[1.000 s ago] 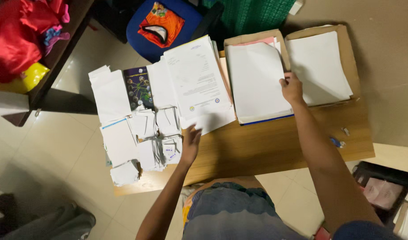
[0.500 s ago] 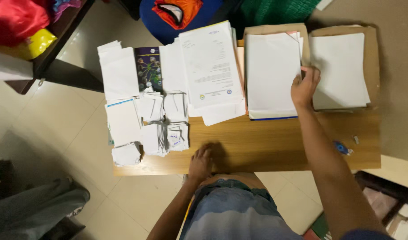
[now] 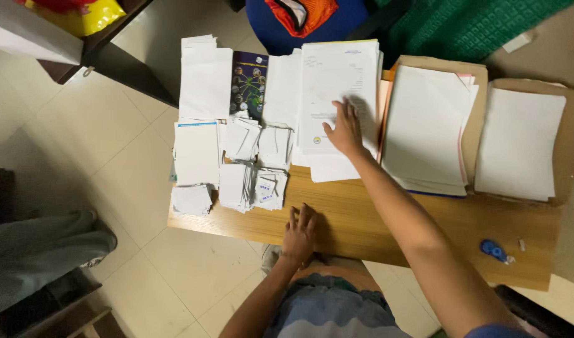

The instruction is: The person sorts various stacks of papers and envelopes on a table, picking up individual sheets and documents, checking them, and placing them into different piles or cardboard boxes.

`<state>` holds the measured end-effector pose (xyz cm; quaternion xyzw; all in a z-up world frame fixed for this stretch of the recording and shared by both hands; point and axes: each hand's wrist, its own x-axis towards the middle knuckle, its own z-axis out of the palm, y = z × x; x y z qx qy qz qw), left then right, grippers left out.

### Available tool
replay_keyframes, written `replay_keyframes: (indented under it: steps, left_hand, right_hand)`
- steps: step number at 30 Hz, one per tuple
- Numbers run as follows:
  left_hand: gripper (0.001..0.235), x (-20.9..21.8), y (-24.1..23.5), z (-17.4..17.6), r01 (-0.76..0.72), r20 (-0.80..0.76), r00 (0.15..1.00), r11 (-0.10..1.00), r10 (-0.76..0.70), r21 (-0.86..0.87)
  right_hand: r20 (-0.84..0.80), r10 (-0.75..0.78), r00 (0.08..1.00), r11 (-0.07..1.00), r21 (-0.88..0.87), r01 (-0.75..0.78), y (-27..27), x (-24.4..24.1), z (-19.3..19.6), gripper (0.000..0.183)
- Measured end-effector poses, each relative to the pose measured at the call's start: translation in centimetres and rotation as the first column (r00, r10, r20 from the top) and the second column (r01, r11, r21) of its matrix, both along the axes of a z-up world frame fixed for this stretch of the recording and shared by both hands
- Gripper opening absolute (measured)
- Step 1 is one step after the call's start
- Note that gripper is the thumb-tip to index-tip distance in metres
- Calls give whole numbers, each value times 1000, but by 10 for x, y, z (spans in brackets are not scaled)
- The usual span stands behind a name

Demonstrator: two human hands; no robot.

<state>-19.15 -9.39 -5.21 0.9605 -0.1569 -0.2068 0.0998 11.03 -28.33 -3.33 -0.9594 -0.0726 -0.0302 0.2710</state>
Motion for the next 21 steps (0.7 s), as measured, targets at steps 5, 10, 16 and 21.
replay_keyframes:
  steps: [5, 10, 16, 21]
  left_hand:
    - [52, -13, 30, 63, -272, -104, 962, 872, 251, -408]
    - [48, -32, 77, 122, -446, -196, 892, 727, 407, -522]
    - [41, -8, 113, 134, -524, -246, 850, 708, 466, -473]
    - [43, 26, 135, 150, -438, -177, 891, 692, 418, -574]
  right_hand:
    - [-244, -1, 970, 984, -175, -43, 6, 44, 9, 102]
    - [-306, 5, 952, 973, -220, -76, 7, 48, 3, 106]
    - [-207, 24, 978, 933, -348, -96, 0, 64, -14, 93]
    - [-55, 190, 980, 739, -649, -180, 2, 60, -21, 59]
